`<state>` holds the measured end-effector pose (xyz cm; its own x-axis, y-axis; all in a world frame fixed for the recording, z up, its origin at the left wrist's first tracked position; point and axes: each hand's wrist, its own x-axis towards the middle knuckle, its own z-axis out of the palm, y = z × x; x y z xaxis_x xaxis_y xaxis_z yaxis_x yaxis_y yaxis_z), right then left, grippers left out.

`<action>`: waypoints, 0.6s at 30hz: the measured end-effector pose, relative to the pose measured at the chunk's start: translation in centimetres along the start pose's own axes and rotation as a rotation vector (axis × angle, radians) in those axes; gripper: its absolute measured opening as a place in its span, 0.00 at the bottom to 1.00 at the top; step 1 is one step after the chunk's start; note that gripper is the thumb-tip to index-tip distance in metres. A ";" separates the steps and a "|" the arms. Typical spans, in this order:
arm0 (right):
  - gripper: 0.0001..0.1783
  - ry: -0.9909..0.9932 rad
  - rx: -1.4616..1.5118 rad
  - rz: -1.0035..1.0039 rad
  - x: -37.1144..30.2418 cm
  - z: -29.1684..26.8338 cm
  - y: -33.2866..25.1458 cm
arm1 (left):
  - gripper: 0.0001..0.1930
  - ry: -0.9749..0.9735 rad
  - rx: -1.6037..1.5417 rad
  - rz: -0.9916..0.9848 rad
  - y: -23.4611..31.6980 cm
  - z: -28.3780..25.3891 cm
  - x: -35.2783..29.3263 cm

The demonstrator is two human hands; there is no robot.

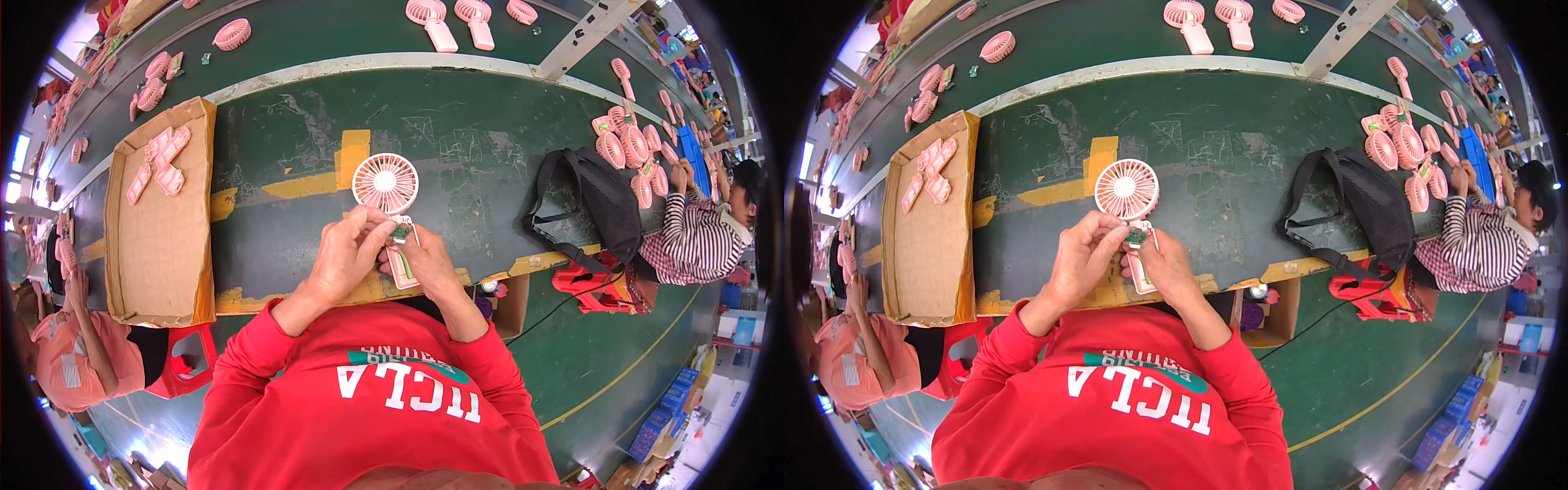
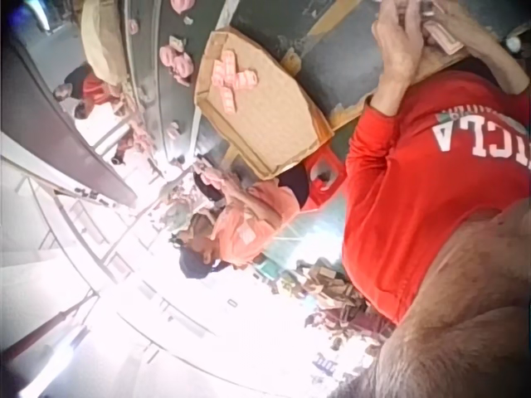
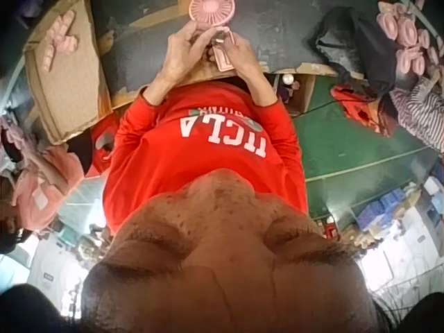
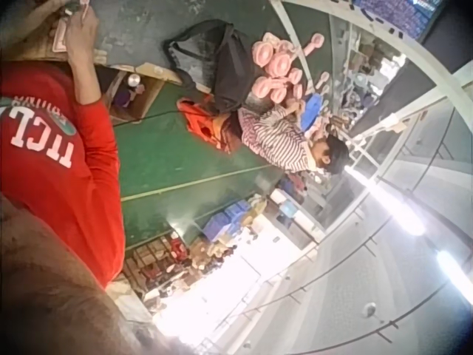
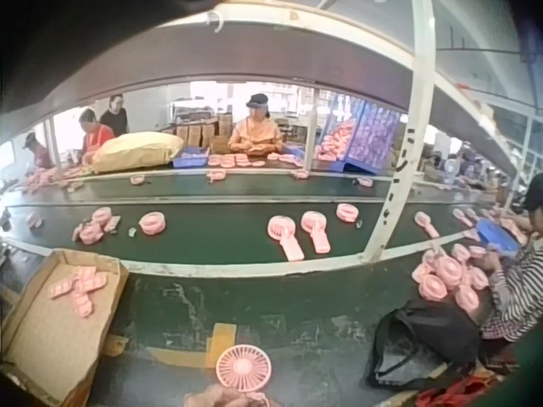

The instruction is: The person assembles handheld portable fans by fitting the internal components into the fan body, snapping the handle casing closed, and placing the assembled fans onto the conveyor belt.

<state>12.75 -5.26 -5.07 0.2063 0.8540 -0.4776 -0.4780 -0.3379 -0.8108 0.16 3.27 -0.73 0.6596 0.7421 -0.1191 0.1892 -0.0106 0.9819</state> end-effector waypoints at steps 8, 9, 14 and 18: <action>0.14 0.010 0.030 -0.022 0.0 0.3 -0.2 | 0.11 -0.064 0.164 0.185 -0.2 -0.7 0.0; 0.14 0.009 0.031 -0.022 -0.1 0.4 -0.3 | 0.11 -0.064 0.166 0.185 -0.2 -0.8 0.1; 0.13 -0.031 0.055 -0.039 0.0 0.0 0.0 | 0.08 -0.029 0.442 0.355 -1.1 -0.5 0.4; 0.13 -0.026 0.060 0.008 -0.4 0.0 -0.4 | 0.06 -0.024 0.471 0.375 -0.8 -0.8 0.3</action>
<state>12.88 -5.50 -4.54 0.1802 0.8616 -0.4745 -0.5301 -0.3213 -0.7847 -0.31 4.04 -1.41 0.7588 0.6151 0.2141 0.2386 -0.5684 0.7874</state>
